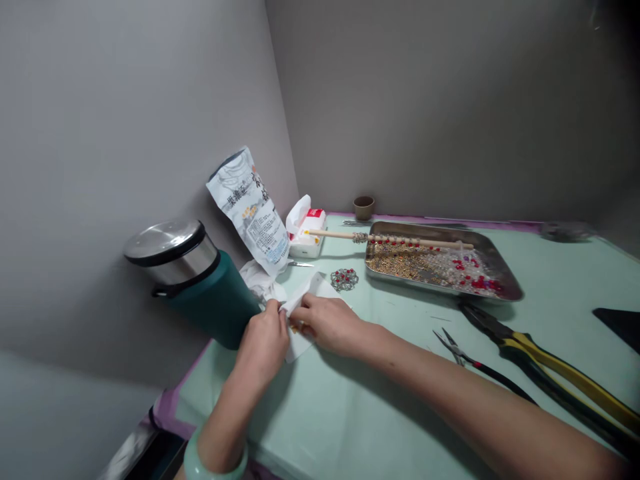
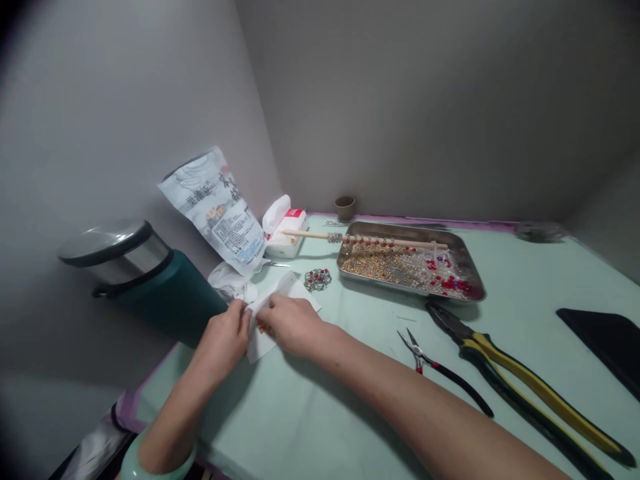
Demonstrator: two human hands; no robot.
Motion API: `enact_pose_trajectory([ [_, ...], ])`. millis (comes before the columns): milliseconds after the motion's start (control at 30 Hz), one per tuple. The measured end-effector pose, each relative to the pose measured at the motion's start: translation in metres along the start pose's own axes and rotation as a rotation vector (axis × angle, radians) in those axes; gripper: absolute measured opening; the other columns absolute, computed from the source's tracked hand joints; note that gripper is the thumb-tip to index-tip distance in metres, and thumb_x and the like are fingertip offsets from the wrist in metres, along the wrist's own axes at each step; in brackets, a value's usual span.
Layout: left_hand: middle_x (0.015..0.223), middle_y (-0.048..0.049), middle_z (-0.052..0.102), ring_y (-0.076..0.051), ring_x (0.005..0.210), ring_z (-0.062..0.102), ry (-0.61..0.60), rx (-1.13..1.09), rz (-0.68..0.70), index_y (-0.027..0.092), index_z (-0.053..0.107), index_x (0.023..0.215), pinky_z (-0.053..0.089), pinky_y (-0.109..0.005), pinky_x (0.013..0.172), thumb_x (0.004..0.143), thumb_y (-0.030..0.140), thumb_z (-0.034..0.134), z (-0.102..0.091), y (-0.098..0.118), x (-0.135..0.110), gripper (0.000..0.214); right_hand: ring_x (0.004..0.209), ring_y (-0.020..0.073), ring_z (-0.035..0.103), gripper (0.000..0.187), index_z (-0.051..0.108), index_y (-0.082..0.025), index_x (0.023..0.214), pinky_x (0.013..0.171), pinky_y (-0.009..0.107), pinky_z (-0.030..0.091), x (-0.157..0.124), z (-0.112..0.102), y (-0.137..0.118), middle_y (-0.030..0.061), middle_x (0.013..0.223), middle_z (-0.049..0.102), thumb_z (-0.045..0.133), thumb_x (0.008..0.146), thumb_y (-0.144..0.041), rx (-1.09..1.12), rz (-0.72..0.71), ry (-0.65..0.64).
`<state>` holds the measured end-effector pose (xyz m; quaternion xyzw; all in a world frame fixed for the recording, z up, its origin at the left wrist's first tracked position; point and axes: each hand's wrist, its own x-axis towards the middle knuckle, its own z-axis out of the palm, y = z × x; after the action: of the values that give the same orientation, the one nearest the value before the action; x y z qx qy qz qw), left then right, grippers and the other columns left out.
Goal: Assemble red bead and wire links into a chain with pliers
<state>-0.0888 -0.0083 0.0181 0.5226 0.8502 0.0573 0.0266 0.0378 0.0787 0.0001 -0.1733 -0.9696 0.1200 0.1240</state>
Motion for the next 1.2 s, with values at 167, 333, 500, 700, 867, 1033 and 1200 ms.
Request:
enact_pose_trajectory([
  [167, 0.081, -0.013, 0.069, -0.023, 0.076, 0.067, -0.011, -0.007, -0.01, 0.015, 0.053, 0.096, 0.038, -0.028, 0.06, 0.095, 0.023, 0.034, -0.002, 0.001, 0.0, 0.02, 0.072, 0.0132, 0.053, 0.018, 0.064, -0.023, 0.093, 0.053, 0.027, 0.023, 0.002, -0.002, 0.003, 0.0022, 0.094, 0.061, 0.047, 0.091, -0.028, -0.009, -0.079, -0.011],
  [333, 0.081, -0.0127, 0.069, -0.025, 0.077, 0.067, -0.014, -0.014, -0.034, 0.015, 0.053, 0.096, 0.035, -0.028, 0.058, 0.094, 0.023, 0.035, -0.001, 0.0, 0.0, 0.019, 0.076, 0.0153, 0.055, 0.018, 0.061, -0.022, 0.101, 0.051, 0.027, 0.022, 0.004, 0.002, 0.006, 0.004, 0.098, 0.062, 0.049, 0.09, -0.03, 0.0, -0.147, -0.014],
  [500, 0.08, -0.012, 0.069, -0.025, 0.076, 0.067, -0.001, -0.029, -0.029, 0.015, 0.053, 0.097, 0.033, -0.028, 0.057, 0.094, 0.022, 0.037, 0.002, -0.002, 0.0, 0.018, 0.073, 0.0152, 0.055, 0.018, 0.061, -0.022, 0.098, 0.051, 0.027, 0.023, 0.006, 0.002, 0.005, 0.0038, 0.093, 0.062, 0.045, 0.092, -0.028, -0.009, -0.202, -0.042],
  [700, 0.08, -0.0123, 0.069, -0.024, 0.075, 0.066, -0.004, -0.04, -0.024, 0.015, 0.052, 0.096, 0.032, -0.028, 0.057, 0.094, 0.023, 0.036, 0.002, -0.002, 0.001, 0.018, 0.072, 0.0151, 0.054, 0.016, 0.059, -0.02, 0.096, 0.051, 0.027, 0.023, 0.006, 0.002, 0.003, 0.0043, 0.092, 0.062, 0.045, 0.091, -0.027, -0.026, -0.198, -0.027],
  [867, 0.079, -0.0121, 0.069, -0.024, 0.074, 0.066, -0.007, -0.032, -0.026, 0.016, 0.052, 0.094, 0.031, -0.028, 0.056, 0.094, 0.023, 0.036, 0.002, -0.002, 0.0, 0.018, 0.074, 0.0164, 0.055, 0.02, 0.06, -0.019, 0.097, 0.053, 0.027, 0.026, 0.007, 0.0, 0.001, 0.0066, 0.094, 0.063, 0.043, 0.091, -0.028, -0.03, -0.177, -0.05],
  [1033, 0.078, -0.0117, 0.069, -0.025, 0.074, 0.066, 0.002, -0.048, -0.015, 0.017, 0.051, 0.092, 0.03, -0.029, 0.056, 0.094, 0.023, 0.035, 0.002, -0.004, -0.001, 0.018, 0.074, 0.0176, 0.056, 0.02, 0.061, -0.017, 0.097, 0.054, 0.028, 0.029, 0.01, 0.002, -0.005, 0.0073, 0.092, 0.064, 0.046, 0.088, -0.025, -0.028, -0.137, -0.049],
  [1200, 0.076, -0.0111, 0.068, -0.024, 0.074, 0.066, 0.006, -0.06, -0.02, 0.018, 0.051, 0.09, 0.029, -0.028, 0.055, 0.094, 0.022, 0.035, 0.003, -0.005, -0.001, 0.017, 0.073, 0.0171, 0.057, 0.017, 0.063, -0.017, 0.095, 0.056, 0.027, 0.031, 0.011, 0.002, -0.009, 0.0066, 0.091, 0.066, 0.049, 0.084, -0.021, 0.088, -0.104, -0.054],
])
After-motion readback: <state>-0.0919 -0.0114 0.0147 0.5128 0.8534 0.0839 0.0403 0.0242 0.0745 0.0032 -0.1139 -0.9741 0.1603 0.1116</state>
